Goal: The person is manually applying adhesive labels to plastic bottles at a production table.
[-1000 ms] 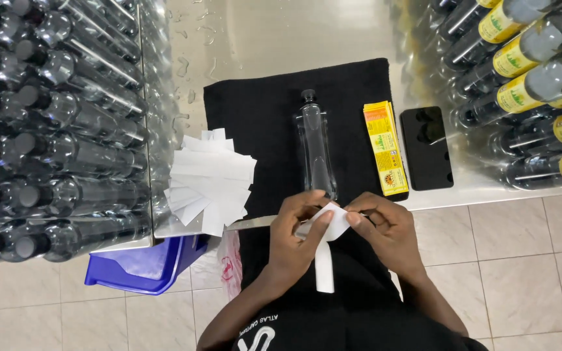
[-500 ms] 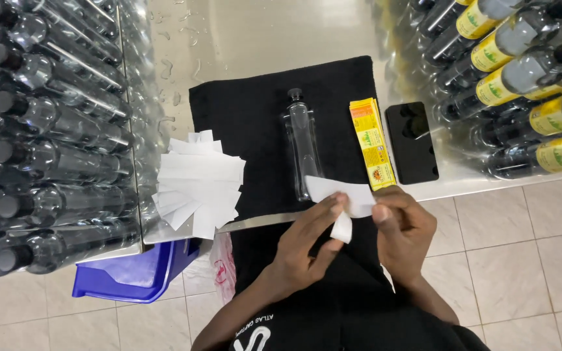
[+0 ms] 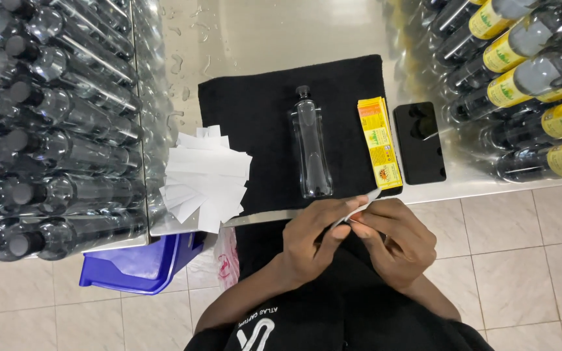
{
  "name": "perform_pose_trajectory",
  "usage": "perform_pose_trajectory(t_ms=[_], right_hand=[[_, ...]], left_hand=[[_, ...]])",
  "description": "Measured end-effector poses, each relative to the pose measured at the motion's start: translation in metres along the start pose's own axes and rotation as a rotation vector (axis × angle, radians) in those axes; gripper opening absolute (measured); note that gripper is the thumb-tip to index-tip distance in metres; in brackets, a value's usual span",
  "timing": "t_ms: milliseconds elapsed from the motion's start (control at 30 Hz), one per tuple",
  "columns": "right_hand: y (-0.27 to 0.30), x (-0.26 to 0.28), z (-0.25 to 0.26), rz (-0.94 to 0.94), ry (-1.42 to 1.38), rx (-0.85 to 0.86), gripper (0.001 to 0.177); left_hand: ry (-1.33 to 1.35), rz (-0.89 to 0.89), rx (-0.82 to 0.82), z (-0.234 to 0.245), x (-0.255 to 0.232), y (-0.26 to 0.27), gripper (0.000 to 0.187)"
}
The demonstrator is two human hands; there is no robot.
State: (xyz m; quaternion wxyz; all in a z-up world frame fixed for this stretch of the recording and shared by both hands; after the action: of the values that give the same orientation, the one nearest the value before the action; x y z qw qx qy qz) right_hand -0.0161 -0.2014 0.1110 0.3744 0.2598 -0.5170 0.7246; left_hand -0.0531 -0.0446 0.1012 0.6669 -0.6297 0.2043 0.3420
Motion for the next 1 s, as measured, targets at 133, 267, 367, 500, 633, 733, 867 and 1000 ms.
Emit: perform_pose_trajectory(t_ms=[133, 267, 367, 500, 633, 733, 867, 1000], right_hand=[[0.000, -0.002, -0.003, -0.003, 0.038, 0.058, 0.011], [-0.003, 0.000, -0.008, -0.001, 0.045, 0.081, 0.011], [0.003, -0.006, -0.008, -0.133, 0.042, 0.024, 0.016], [0.019, -0.056, -0.001, -0.291, -0.186, -0.111, 0.035], [0.004, -0.050, -0.004, -0.569, -0.626, -0.214, 0.029], [0.030, -0.104, 0.018, -0.631, -0.649, -0.302, 0.025], [0.050, -0.162, 0.047, -0.600, -0.526, -0.312, 0.028], [0.027, -0.126, 0.040, -0.490, -0.382, -0.329, 0.031]], left_hand=[[0.005, 0.019, -0.077, 0.002, 0.005, 0.000, 0.028], [-0.019, 0.150, -0.140, 0.004, 0.005, -0.003, 0.030], [-0.134, 0.470, -0.308, 0.014, 0.033, 0.022, 0.034], [-0.122, 0.597, -0.651, 0.062, 0.047, -0.002, 0.036], [-0.396, 0.675, -0.885, 0.132, 0.093, 0.032, 0.027], [-0.618, 0.637, -0.830, 0.184, 0.128, 0.066, 0.026], [-0.985, 0.672, -0.612, 0.212, 0.136, 0.067, 0.024], [-1.364, 0.366, -0.467, 0.198, 0.125, 0.061, 0.044]])
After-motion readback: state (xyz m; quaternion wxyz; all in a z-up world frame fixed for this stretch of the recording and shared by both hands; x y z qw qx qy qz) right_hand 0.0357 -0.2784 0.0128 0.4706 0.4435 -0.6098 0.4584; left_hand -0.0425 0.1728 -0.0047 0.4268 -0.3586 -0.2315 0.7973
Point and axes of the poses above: each hand's wrist, its own y-axis away from the middle knuckle, its own z-axis out of the back of the hand, x = y × z, the point moved 1 cm from there along -y, towards the middle knuckle, and after that the axes turned 9 degrees about -z, right-handed, at the moved point
